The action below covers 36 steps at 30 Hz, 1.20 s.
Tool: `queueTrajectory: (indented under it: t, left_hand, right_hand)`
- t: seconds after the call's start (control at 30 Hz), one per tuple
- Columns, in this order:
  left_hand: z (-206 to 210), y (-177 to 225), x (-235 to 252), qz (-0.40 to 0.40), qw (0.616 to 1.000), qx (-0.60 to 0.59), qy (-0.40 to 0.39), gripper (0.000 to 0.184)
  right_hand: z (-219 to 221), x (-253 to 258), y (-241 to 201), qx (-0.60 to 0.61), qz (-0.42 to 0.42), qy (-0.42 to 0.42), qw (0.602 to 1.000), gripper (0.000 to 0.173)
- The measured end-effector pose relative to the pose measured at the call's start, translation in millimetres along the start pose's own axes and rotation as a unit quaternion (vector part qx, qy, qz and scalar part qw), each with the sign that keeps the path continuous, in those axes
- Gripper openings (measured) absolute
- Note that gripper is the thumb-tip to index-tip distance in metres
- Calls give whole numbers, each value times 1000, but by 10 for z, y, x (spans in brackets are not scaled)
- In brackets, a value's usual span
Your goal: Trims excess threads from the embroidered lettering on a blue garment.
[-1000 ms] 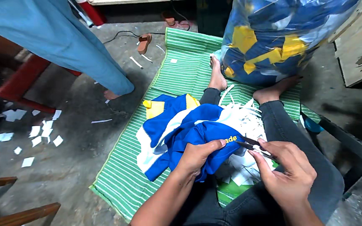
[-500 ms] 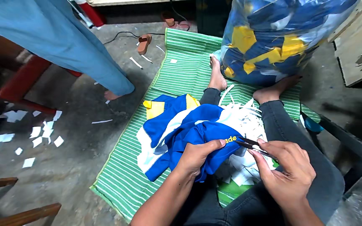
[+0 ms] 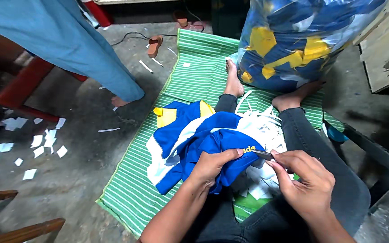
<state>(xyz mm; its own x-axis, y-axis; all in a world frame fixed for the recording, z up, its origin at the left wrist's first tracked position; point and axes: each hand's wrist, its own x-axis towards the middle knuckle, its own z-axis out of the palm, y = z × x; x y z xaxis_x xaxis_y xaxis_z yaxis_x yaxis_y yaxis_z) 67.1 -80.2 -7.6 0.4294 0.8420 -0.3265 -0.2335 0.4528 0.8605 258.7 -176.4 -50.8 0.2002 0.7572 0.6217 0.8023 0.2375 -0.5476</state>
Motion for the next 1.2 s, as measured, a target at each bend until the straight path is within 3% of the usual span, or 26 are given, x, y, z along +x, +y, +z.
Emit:
queueTrajectory:
  t: [0.2,0.73,1.2]
  left_hand:
    - [4,11,-3,3,1000,5,10,14]
    - [-33,24,42,-25,1000,-10,-13,15]
    - [-15,43,10,17,1000,-10,-3,14]
  right_hand:
    - [-127,58,40,66,41,-68,995,29]
    - [-275,269,77,-5,-22,-109,994,26]
    - [-212,274,123,92,34,-129,987,26]
